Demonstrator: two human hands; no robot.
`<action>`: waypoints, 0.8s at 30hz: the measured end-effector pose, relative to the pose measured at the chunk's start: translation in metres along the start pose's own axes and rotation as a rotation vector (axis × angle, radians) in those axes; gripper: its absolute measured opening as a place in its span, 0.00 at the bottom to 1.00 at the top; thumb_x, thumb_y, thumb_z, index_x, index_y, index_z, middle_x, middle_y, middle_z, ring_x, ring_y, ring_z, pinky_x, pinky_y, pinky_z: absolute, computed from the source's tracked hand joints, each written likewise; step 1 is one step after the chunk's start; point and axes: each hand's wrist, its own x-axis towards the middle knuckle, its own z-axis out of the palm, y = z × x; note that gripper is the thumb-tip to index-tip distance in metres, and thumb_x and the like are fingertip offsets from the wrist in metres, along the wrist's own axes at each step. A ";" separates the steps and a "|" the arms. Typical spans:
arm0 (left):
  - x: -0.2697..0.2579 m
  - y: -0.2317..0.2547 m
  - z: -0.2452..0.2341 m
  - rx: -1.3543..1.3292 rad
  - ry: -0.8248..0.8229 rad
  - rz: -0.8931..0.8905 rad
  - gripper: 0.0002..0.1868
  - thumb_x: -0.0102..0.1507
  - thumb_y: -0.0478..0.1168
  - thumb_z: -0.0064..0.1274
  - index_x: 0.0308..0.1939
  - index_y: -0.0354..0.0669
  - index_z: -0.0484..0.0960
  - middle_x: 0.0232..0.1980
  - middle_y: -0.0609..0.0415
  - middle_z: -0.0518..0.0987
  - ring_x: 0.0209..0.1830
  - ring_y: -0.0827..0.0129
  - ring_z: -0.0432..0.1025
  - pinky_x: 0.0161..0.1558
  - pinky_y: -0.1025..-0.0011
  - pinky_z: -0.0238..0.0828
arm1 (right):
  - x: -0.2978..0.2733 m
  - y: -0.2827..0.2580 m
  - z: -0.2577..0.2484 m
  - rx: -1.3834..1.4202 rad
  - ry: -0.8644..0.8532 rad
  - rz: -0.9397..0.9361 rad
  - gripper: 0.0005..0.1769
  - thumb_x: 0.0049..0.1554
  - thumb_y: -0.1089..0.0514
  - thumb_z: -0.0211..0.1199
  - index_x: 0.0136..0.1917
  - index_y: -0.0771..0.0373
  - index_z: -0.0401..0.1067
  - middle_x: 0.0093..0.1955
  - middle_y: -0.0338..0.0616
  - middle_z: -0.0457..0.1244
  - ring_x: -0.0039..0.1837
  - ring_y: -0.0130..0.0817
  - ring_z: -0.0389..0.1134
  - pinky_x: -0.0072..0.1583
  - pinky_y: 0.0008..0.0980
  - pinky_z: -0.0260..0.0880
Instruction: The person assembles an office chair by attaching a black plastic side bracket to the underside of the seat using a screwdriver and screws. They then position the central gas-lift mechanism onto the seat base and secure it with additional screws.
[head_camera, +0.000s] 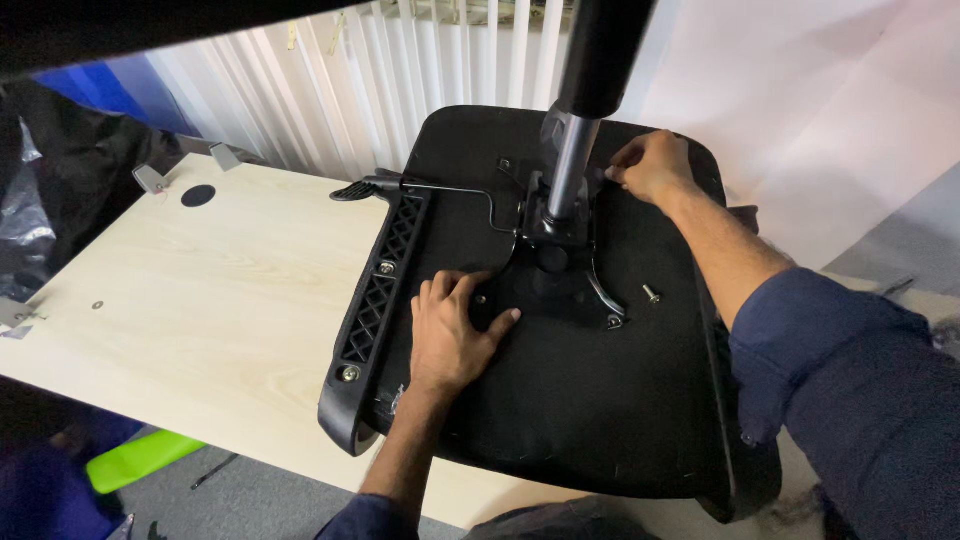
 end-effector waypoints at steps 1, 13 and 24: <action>-0.001 0.000 0.000 0.001 0.009 0.004 0.31 0.53 0.54 0.69 0.56 0.46 0.82 0.56 0.50 0.75 0.57 0.57 0.68 0.60 0.61 0.63 | 0.001 0.001 -0.001 -0.003 -0.015 -0.021 0.09 0.51 0.60 0.75 0.46 0.61 0.81 0.43 0.44 0.73 0.45 0.32 0.75 0.51 0.34 0.77; -0.003 -0.004 0.007 0.033 0.038 0.030 0.31 0.54 0.54 0.68 0.57 0.46 0.81 0.52 0.49 0.75 0.55 0.56 0.68 0.57 0.60 0.63 | 0.015 0.009 0.001 -0.039 -0.026 0.014 0.10 0.46 0.57 0.80 0.38 0.63 0.82 0.42 0.48 0.73 0.46 0.36 0.74 0.51 0.34 0.75; -0.002 -0.005 0.007 0.069 -0.001 0.011 0.32 0.54 0.56 0.68 0.57 0.45 0.81 0.54 0.48 0.74 0.53 0.58 0.67 0.57 0.61 0.63 | 0.020 0.013 0.006 -0.164 0.024 -0.036 0.17 0.51 0.49 0.81 0.39 0.63 0.80 0.46 0.49 0.72 0.49 0.39 0.73 0.54 0.37 0.74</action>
